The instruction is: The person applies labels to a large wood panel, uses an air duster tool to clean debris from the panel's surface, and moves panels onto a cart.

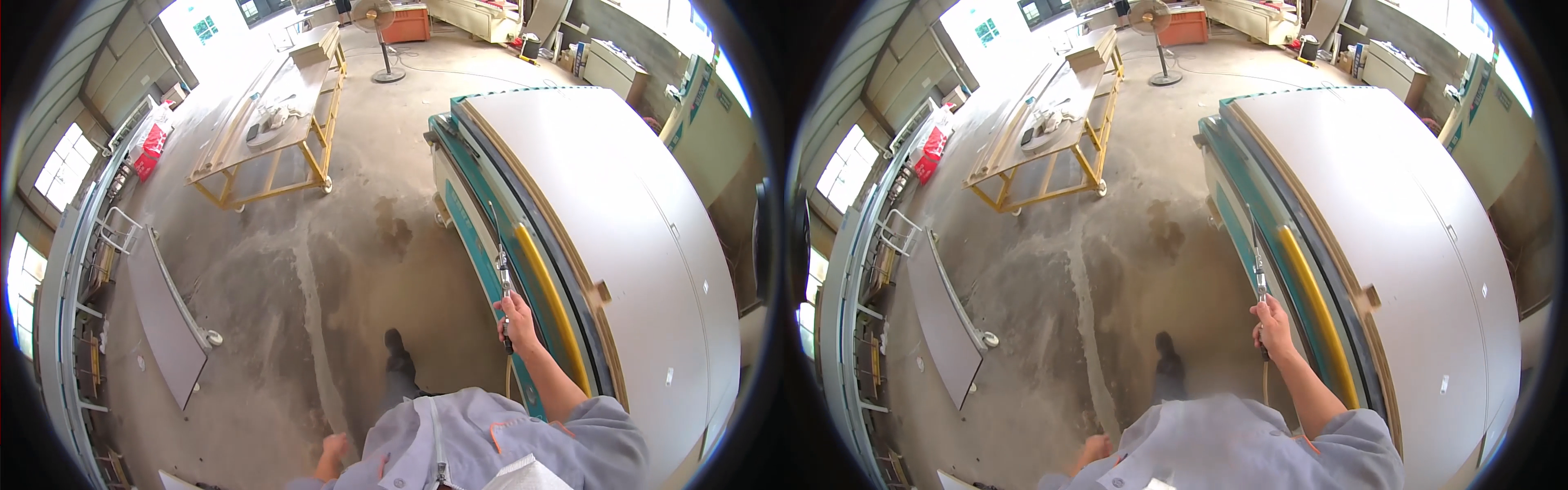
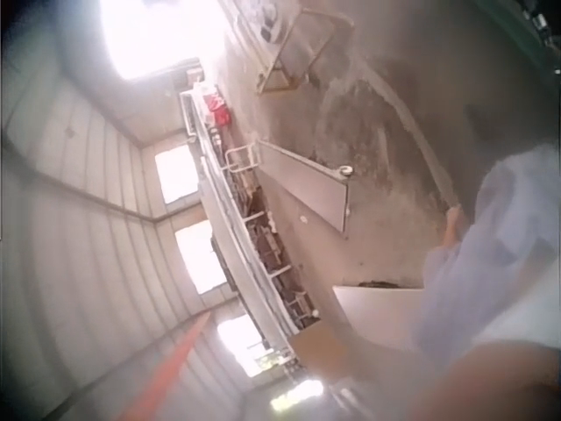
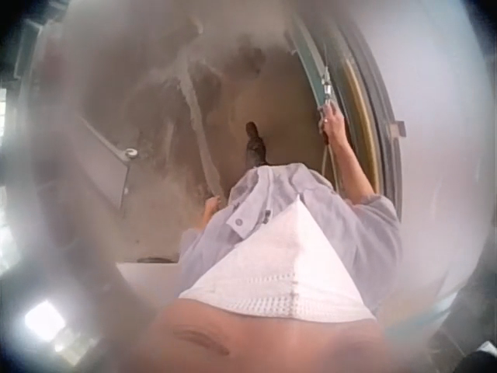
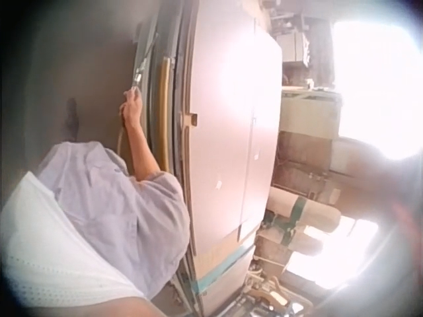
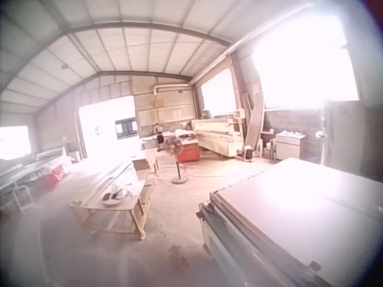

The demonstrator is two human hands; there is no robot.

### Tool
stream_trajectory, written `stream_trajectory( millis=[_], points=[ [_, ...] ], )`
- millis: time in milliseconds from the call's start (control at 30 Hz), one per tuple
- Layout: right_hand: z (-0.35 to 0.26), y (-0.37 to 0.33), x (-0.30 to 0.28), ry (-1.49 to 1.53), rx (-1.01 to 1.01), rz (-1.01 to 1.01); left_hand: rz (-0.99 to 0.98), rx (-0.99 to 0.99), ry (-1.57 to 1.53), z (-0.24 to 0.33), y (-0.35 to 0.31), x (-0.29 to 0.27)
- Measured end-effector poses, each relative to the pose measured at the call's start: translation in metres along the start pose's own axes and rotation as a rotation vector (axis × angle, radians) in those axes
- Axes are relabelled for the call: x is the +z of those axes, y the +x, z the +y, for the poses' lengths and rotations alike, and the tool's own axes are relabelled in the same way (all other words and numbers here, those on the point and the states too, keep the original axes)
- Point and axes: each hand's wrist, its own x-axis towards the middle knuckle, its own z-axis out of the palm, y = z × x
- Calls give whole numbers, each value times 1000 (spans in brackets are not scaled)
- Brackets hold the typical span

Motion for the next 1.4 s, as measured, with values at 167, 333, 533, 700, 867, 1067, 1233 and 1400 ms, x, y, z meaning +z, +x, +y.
stream_trajectory(
  millis=[167, 333, 533, 700, 867, 1067, 1233, 1400],
  points=[
    [-22, 145, 90, 134, 76, 119, -182, 353, 209, 150, 97, -5],
    [-86, 252, 163, 188, 59, 222, -5, 243, 150, 421, 151, -13],
    [-131, 403, 198, 324, -18, 378, 64, 537, 188, 741, 230, -6],
    [-160, 558, 219, 441, -73, 458, -106, 615, 319, 901, 271, 66],
    [-205, 680, 218, 675, 51, 622, -230, 633, 782, 1010, 296, 133],
    [-253, 737, 204, 971, -37, 1050, -338, 799, 1008, 1188, 452, 166],
    [-251, 808, 252, 929, -146, 1321, -481, 707, 1240, 1404, 469, 255],
    [-285, 901, 344, 831, -127, 1303, -508, 575, 916, 1618, 488, 332]
  ],
)
